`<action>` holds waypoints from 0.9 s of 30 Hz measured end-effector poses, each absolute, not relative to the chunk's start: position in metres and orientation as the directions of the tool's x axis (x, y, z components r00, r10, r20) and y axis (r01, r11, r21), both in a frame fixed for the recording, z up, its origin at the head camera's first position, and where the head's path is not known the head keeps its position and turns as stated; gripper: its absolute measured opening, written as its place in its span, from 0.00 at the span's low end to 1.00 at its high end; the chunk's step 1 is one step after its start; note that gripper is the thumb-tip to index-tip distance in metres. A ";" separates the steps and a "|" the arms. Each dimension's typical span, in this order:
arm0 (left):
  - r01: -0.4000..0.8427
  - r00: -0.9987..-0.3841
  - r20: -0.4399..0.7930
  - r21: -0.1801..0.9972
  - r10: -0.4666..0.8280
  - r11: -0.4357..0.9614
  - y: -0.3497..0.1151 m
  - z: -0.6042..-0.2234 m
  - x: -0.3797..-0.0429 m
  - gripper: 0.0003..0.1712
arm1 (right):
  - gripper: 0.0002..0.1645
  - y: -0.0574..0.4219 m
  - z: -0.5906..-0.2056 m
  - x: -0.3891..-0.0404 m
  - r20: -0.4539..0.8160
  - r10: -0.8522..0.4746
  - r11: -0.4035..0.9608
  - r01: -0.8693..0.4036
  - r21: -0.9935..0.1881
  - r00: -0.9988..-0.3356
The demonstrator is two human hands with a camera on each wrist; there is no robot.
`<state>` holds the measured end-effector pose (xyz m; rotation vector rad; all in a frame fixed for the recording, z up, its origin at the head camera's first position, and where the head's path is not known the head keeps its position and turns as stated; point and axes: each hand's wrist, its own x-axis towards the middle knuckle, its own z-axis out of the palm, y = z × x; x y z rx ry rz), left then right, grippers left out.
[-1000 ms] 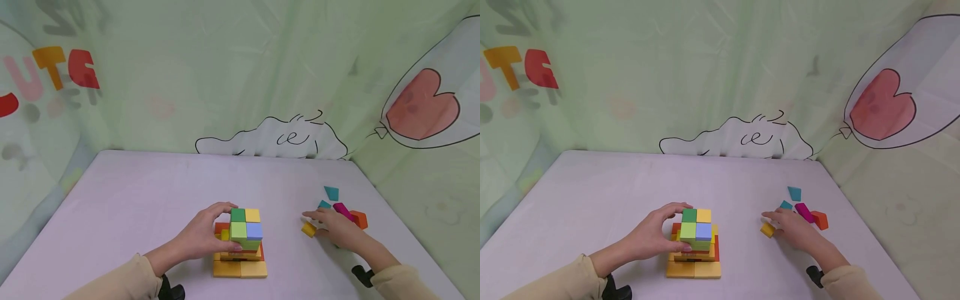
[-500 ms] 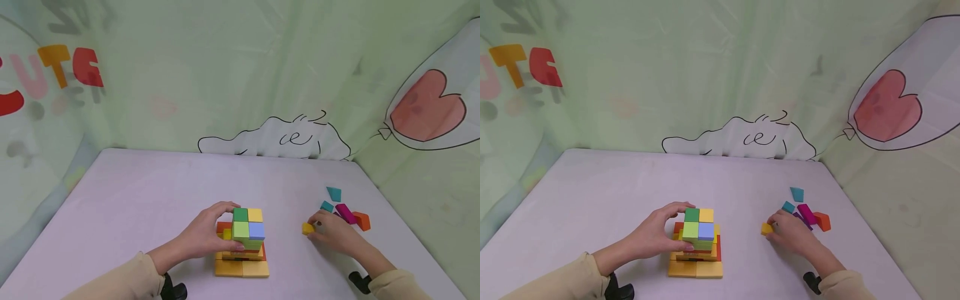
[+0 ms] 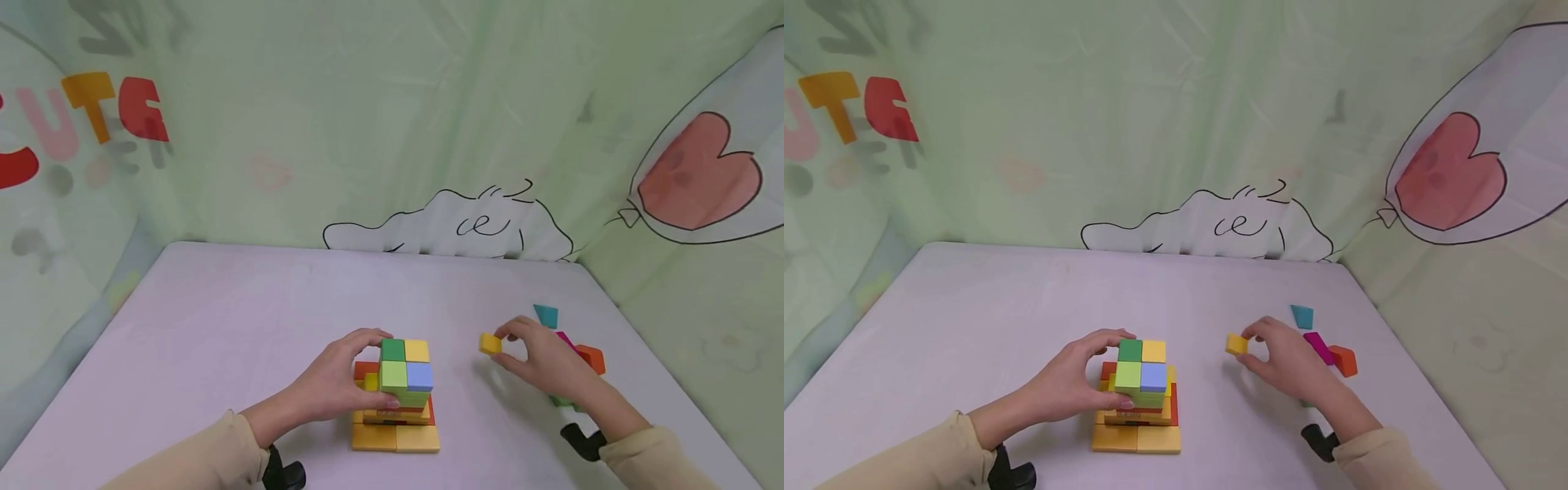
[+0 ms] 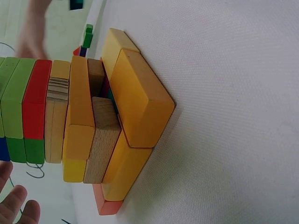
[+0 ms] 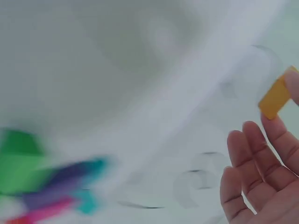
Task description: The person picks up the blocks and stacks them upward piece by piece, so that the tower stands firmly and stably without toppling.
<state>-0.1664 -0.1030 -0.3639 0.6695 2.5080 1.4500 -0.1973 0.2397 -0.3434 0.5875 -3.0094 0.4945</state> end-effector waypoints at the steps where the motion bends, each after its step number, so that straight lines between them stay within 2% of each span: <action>1: 0.296 -0.886 0.078 0.855 0.458 0.426 -0.103 -0.364 -0.167 0.38 | 0.16 0.230 -0.333 -0.197 0.141 -0.388 0.860 -0.413 -0.301 -0.911; 3: 0.298 -0.884 0.083 0.859 0.460 0.417 -0.103 -0.364 -0.167 0.38 | 0.15 0.208 -0.313 -0.196 0.201 -0.434 0.824 -0.477 -0.305 -0.878; 6: 0.298 -0.879 0.087 0.868 0.469 0.397 -0.104 -0.364 -0.168 0.38 | 0.16 0.175 -0.291 -0.192 0.223 -0.511 0.775 -0.557 -0.299 -0.830; 11: 0.297 -0.871 0.086 0.876 0.483 0.380 -0.103 -0.365 -0.168 0.38 | 0.16 0.136 -0.277 -0.189 0.178 -0.642 0.697 -0.664 -0.270 -0.746; 14: 0.299 -0.871 0.085 0.874 0.485 0.384 -0.103 -0.365 -0.168 0.38 | 0.16 0.125 -0.276 -0.189 0.151 -0.679 0.676 -0.692 -0.255 -0.719; 20: 0.298 -0.874 0.082 0.868 0.479 0.396 -0.104 -0.365 -0.168 0.38 | 0.16 0.117 -0.279 -0.190 0.100 -0.708 0.666 -0.707 -0.238 -0.700; 27: 0.297 -0.876 0.080 0.867 0.475 0.401 -0.105 -0.365 -0.168 0.38 | 0.18 0.116 -0.281 -0.190 0.072 -0.696 0.680 -0.689 -0.251 -0.714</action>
